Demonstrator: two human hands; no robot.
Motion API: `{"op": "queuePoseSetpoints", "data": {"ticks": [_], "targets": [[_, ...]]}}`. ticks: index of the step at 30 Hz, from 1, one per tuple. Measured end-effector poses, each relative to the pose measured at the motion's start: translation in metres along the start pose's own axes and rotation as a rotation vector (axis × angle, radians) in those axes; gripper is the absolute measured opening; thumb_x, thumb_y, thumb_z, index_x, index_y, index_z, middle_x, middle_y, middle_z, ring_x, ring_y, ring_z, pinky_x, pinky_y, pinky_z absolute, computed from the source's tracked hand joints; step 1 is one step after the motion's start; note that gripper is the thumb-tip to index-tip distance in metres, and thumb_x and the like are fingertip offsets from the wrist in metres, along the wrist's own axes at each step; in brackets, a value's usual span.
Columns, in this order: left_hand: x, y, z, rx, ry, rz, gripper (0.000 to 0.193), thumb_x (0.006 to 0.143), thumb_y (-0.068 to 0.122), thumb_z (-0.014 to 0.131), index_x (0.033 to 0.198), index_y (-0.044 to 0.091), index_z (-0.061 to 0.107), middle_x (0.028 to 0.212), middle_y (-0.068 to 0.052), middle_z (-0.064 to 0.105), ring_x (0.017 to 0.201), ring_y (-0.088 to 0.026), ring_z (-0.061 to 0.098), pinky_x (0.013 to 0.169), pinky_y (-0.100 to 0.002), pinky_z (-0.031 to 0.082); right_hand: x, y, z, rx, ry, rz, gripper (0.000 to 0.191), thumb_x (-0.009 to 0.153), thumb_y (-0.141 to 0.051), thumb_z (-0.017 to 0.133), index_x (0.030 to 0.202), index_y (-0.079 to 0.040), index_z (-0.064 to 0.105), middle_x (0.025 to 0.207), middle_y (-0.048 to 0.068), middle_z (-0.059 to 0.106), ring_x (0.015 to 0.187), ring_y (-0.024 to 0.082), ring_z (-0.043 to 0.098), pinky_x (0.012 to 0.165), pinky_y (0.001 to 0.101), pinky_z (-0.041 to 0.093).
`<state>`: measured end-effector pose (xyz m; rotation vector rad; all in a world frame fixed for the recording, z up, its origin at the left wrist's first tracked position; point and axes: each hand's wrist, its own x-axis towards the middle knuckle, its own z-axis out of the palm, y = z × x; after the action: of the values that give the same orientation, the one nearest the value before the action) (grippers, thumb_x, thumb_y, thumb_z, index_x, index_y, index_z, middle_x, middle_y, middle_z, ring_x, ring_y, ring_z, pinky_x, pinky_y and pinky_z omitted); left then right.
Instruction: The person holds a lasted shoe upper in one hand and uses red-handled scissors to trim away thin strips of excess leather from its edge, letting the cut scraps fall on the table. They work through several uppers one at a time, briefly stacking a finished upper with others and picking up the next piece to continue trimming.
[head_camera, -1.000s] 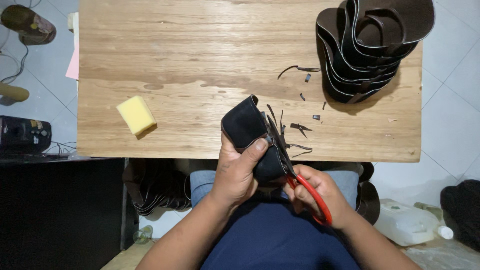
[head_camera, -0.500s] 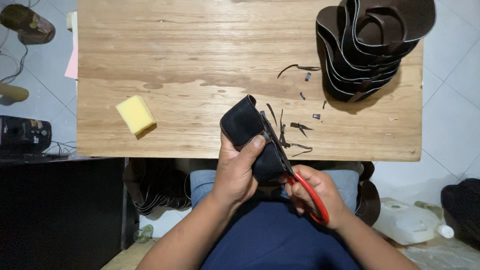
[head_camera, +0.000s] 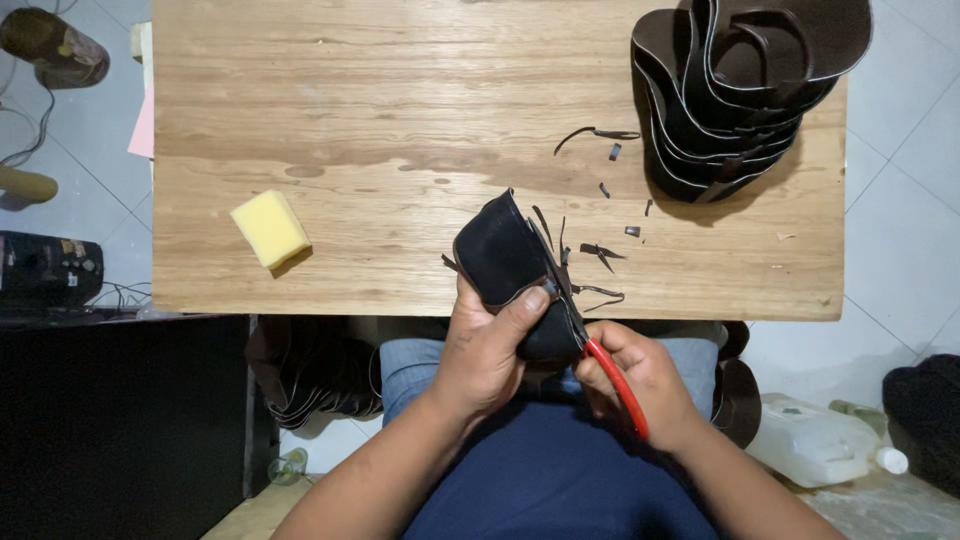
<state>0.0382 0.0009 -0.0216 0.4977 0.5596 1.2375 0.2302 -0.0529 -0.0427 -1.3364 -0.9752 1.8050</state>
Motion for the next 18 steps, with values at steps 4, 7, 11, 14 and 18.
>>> {"op": "queuePoseSetpoints", "data": {"ticks": [4,7,11,14,18], "targets": [[0.000,-0.001,-0.002,-0.001,-0.017,0.013,0.055,0.100,0.000,0.065,0.150,0.011,0.042,0.131,-0.006,0.060,0.118,-0.016,0.059,0.106,-0.036,0.051,-0.002,0.001,0.001,-0.018,0.031,0.023,0.031,0.092,-0.026,0.069,0.110,-0.002,0.067,0.069,0.002,0.060,0.050,0.009,0.054,0.046,0.0240,0.046],[0.000,0.001,0.001,-0.023,-0.018,-0.001,0.055,0.102,0.000,0.065,0.151,0.009,0.042,0.129,-0.008,0.060,0.116,-0.017,0.060,0.104,-0.038,0.052,-0.003,0.004,0.004,0.032,0.080,0.068,0.031,0.091,-0.026,0.068,0.110,-0.002,0.066,0.065,0.004,0.059,0.047,0.011,0.054,0.043,0.0259,0.045],[0.000,0.012,0.006,0.037,-0.047,0.040,0.052,0.102,0.008,0.066,0.148,0.011,0.041,0.131,-0.008,0.062,0.120,-0.019,0.062,0.105,-0.038,0.053,0.000,0.001,0.001,0.073,0.071,-0.043,0.032,0.095,-0.026,0.067,0.114,-0.001,0.060,0.075,0.006,0.060,0.057,0.012,0.057,0.052,0.0269,0.049],[0.000,0.026,0.009,0.123,-0.071,0.105,0.048,0.105,0.015,0.067,0.145,0.008,0.041,0.132,-0.011,0.063,0.122,-0.023,0.065,0.108,-0.039,0.056,-0.002,-0.010,-0.004,-0.070,-0.060,-0.223,0.036,0.098,-0.022,0.066,0.125,-0.002,0.052,0.096,0.005,0.059,0.081,0.011,0.058,0.072,0.0254,0.052],[0.001,0.035,0.014,0.290,-0.010,0.118,0.048,0.102,0.015,0.067,0.142,0.003,0.043,0.127,-0.014,0.066,0.117,-0.022,0.068,0.104,-0.037,0.057,-0.008,-0.021,-0.001,-0.228,-0.082,-0.074,0.046,0.087,-0.017,0.069,0.128,-0.007,0.051,0.096,0.003,0.058,0.074,0.009,0.056,0.062,0.0240,0.049]]}}
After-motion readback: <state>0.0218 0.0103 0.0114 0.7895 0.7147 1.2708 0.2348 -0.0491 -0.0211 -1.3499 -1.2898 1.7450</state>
